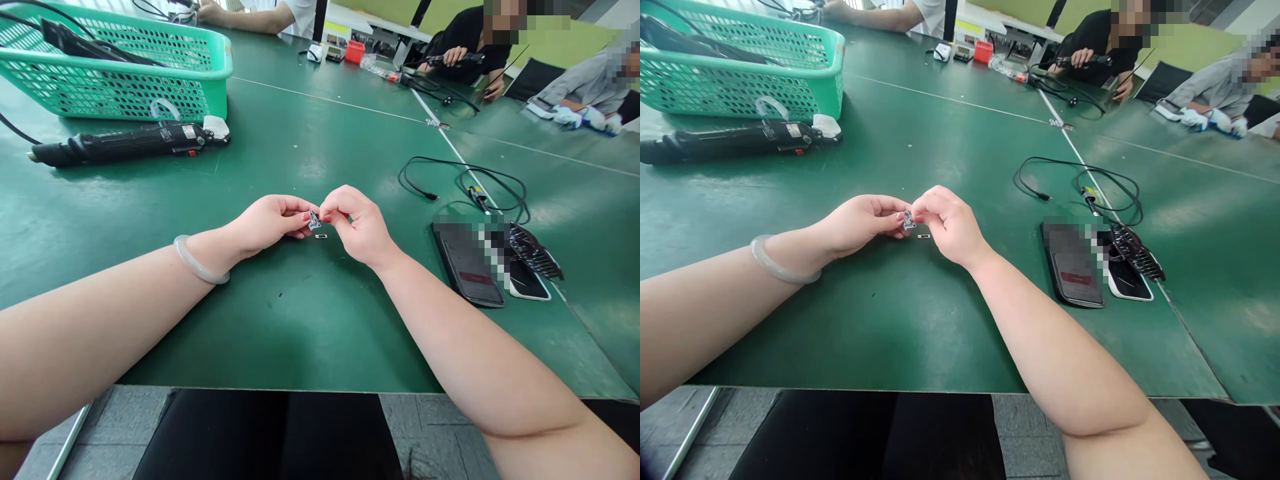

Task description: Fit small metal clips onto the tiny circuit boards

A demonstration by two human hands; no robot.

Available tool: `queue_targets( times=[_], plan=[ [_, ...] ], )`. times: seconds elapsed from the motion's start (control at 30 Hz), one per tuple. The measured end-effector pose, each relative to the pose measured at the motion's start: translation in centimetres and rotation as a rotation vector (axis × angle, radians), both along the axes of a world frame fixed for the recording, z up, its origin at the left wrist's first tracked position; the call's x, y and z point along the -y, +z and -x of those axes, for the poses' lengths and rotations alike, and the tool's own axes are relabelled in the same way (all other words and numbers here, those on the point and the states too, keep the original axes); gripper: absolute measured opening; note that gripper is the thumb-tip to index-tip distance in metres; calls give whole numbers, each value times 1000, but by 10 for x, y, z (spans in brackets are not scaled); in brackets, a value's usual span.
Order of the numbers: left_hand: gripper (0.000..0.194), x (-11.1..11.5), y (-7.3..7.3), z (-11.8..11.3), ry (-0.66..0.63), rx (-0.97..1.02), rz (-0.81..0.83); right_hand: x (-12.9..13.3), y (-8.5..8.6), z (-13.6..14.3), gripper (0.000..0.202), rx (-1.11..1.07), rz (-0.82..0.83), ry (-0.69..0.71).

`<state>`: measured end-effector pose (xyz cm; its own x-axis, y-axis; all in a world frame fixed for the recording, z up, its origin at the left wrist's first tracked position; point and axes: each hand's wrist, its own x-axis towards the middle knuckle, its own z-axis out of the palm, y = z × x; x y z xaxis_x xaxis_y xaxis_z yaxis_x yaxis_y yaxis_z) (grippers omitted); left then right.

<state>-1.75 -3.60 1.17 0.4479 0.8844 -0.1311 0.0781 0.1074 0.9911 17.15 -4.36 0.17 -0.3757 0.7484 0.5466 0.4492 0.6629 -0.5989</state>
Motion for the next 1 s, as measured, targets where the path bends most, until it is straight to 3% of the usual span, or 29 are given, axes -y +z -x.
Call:
queue_targets(
  times=[0.33,1.0],
  plan=[
    [13,-1,1,2,-103,29,0,1,-2,1,21,-21,-42,37],
    [22,-5,-3,5,-139,56,-5,4,-1,4,20,-45,-25,19]
  ],
)
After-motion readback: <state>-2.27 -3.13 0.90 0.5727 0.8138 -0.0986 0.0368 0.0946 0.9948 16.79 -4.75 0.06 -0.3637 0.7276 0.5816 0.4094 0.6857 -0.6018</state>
